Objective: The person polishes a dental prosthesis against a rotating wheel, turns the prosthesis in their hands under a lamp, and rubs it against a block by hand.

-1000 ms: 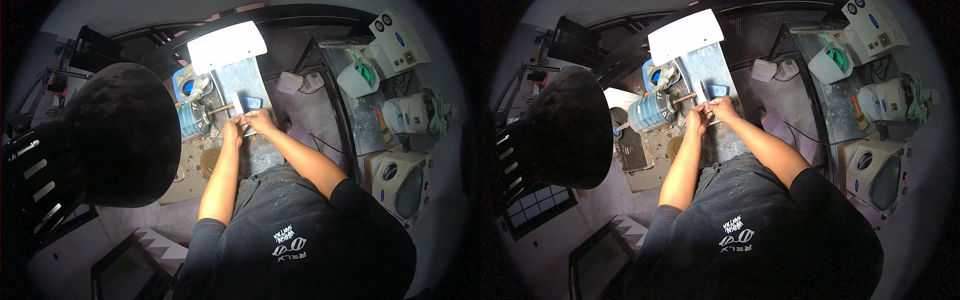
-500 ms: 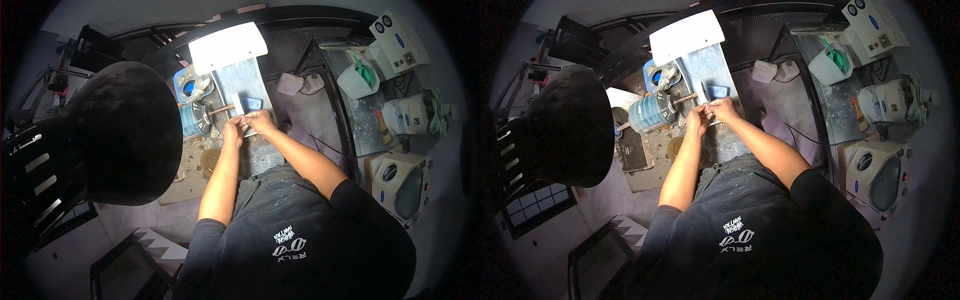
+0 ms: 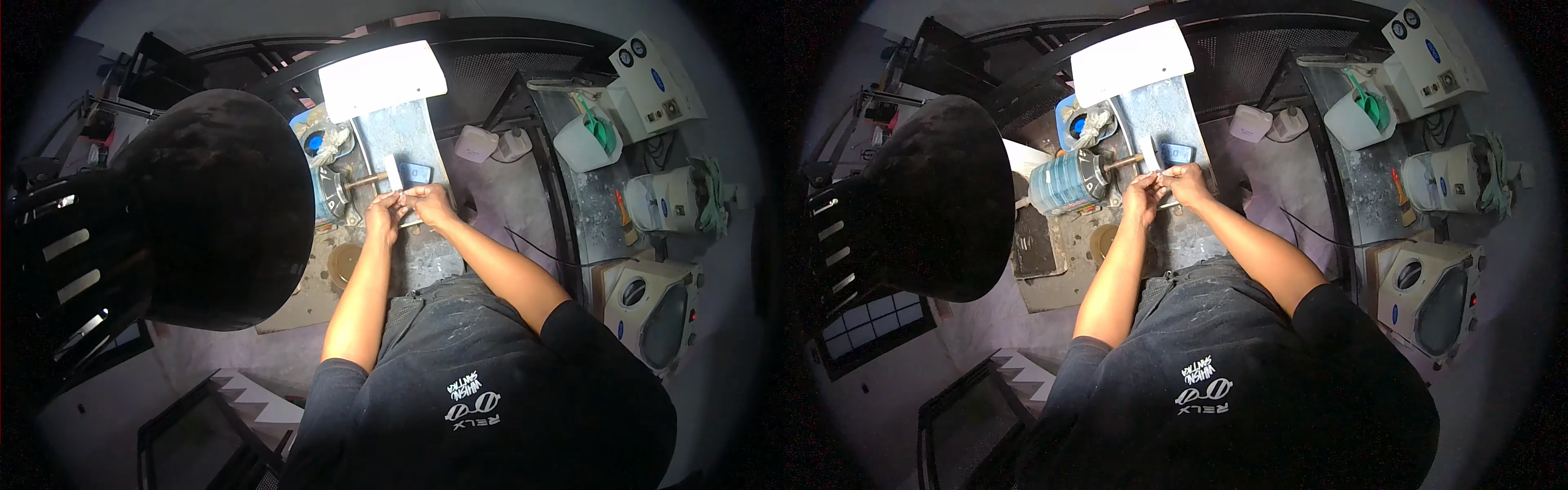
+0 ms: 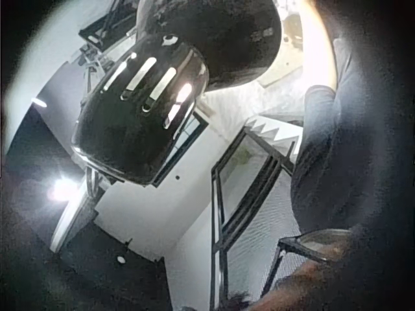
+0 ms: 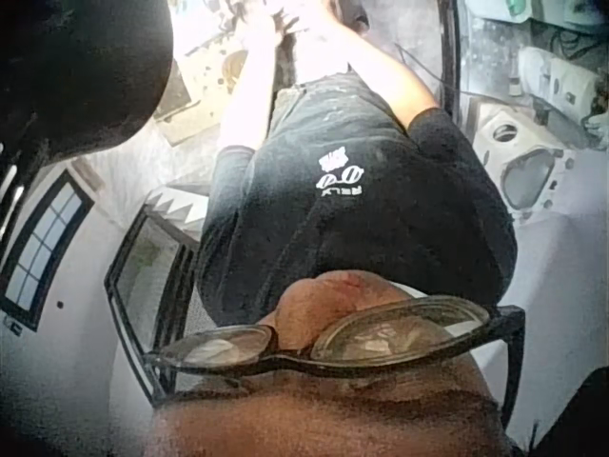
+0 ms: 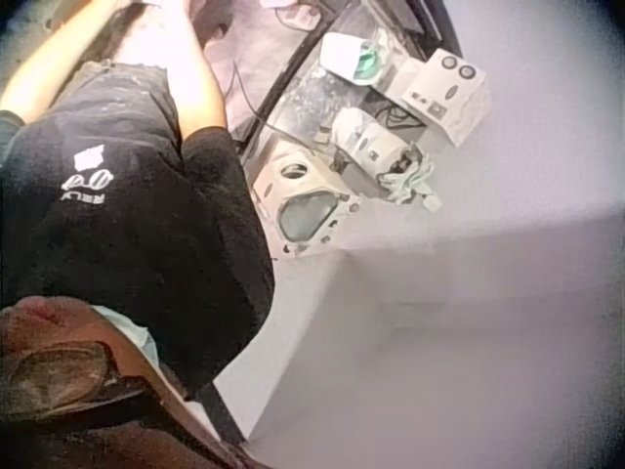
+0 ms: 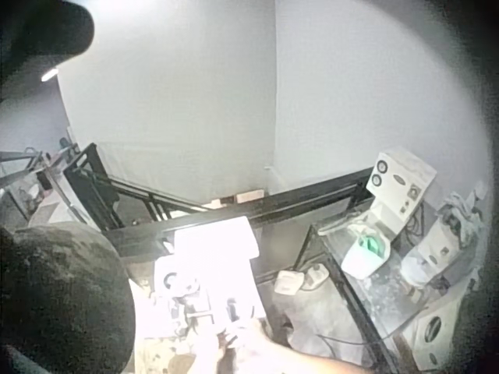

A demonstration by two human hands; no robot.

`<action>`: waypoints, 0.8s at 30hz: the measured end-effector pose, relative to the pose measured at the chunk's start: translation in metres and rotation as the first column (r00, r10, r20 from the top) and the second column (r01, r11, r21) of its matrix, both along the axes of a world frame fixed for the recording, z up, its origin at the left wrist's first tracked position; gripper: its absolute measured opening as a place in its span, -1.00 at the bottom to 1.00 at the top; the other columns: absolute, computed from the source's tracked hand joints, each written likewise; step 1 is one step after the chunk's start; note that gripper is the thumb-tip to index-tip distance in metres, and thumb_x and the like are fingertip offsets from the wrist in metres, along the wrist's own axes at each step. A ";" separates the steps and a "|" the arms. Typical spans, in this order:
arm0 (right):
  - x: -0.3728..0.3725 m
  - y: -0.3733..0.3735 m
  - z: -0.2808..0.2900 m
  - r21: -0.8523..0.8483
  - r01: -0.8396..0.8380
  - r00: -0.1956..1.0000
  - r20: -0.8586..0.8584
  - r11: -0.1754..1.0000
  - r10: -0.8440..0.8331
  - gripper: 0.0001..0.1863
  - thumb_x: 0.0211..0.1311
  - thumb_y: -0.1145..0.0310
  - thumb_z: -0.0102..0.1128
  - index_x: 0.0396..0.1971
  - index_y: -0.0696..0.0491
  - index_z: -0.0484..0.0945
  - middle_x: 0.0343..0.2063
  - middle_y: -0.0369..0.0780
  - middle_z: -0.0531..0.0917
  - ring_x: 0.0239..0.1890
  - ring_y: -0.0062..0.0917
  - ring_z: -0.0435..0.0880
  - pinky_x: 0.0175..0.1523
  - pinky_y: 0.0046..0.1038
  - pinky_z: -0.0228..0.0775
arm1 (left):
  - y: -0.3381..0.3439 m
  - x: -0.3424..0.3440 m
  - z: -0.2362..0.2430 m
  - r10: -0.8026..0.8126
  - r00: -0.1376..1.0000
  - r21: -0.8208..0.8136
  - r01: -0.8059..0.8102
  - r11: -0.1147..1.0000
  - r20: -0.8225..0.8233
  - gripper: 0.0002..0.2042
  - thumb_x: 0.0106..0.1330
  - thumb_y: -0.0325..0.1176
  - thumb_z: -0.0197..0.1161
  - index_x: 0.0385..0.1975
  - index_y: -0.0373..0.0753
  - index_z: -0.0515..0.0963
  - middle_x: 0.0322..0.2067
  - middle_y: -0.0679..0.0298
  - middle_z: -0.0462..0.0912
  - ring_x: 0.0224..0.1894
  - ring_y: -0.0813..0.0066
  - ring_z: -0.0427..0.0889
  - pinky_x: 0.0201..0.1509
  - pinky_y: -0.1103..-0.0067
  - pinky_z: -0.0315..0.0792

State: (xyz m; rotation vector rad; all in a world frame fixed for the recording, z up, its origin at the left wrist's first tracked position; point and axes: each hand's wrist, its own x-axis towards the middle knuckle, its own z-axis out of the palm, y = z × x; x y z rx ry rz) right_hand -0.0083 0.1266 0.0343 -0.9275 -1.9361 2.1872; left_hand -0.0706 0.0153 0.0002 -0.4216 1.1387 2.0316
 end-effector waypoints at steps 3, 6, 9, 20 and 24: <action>-0.002 -0.002 0.005 0.047 -0.015 1.000 -0.012 0.999 0.015 -0.90 0.00 0.48 0.21 -0.52 0.21 0.62 -0.62 -0.26 0.62 -0.62 -0.71 0.49 -0.51 -0.63 0.31 | -0.002 -0.003 0.000 0.030 1.000 0.034 -0.030 0.999 0.008 -0.96 0.17 -0.55 0.08 -0.41 -0.33 0.47 -0.49 0.22 0.57 -0.46 0.48 0.55 -0.37 0.56 0.44; -0.004 0.001 -0.001 0.083 -0.019 1.000 -0.015 0.996 0.020 -0.91 -0.02 0.52 0.20 -0.54 0.25 0.60 -0.60 -0.20 0.65 -0.55 -0.65 0.58 -0.39 -0.59 0.41 | 0.001 -0.003 -0.003 -0.016 0.999 -0.026 0.017 1.000 0.037 -0.92 0.20 -0.47 0.07 -0.36 -0.30 0.46 -0.45 0.26 0.57 -0.39 0.48 0.54 -0.25 0.53 0.45; -0.010 0.000 0.005 0.057 -0.023 0.999 0.042 0.998 0.021 -0.91 -0.01 0.50 0.21 -0.55 0.23 0.61 -0.62 -0.23 0.64 -0.63 -0.69 0.50 -0.52 -0.62 0.31 | 0.001 -0.006 -0.010 0.015 0.996 -0.035 -0.012 0.999 0.087 -0.91 0.19 -0.47 0.07 -0.36 -0.31 0.46 -0.46 0.25 0.57 -0.41 0.46 0.55 -0.28 0.55 0.46; -0.003 0.005 0.004 -0.184 0.010 0.997 0.077 0.983 0.004 -0.87 -0.01 0.49 0.24 -0.49 0.25 0.58 -0.61 -0.22 0.63 -0.68 -0.73 0.44 -0.64 -0.67 0.23 | 0.001 -0.002 0.003 -0.006 1.000 0.011 0.006 1.000 0.009 -0.97 0.19 -0.51 0.07 -0.44 -0.31 0.44 -0.51 0.23 0.56 -0.48 0.46 0.55 -0.37 0.57 0.47; -0.005 0.003 0.010 -0.220 0.038 0.996 0.086 0.975 -0.019 -0.88 -0.01 0.49 0.25 -0.52 0.25 0.58 -0.61 -0.21 0.63 -0.69 -0.72 0.44 -0.65 -0.67 0.23 | 0.000 -0.005 0.003 -0.010 1.000 -0.017 0.010 1.000 -0.017 -0.97 0.20 -0.52 0.06 -0.43 -0.31 0.44 -0.51 0.22 0.56 -0.50 0.47 0.54 -0.39 0.58 0.47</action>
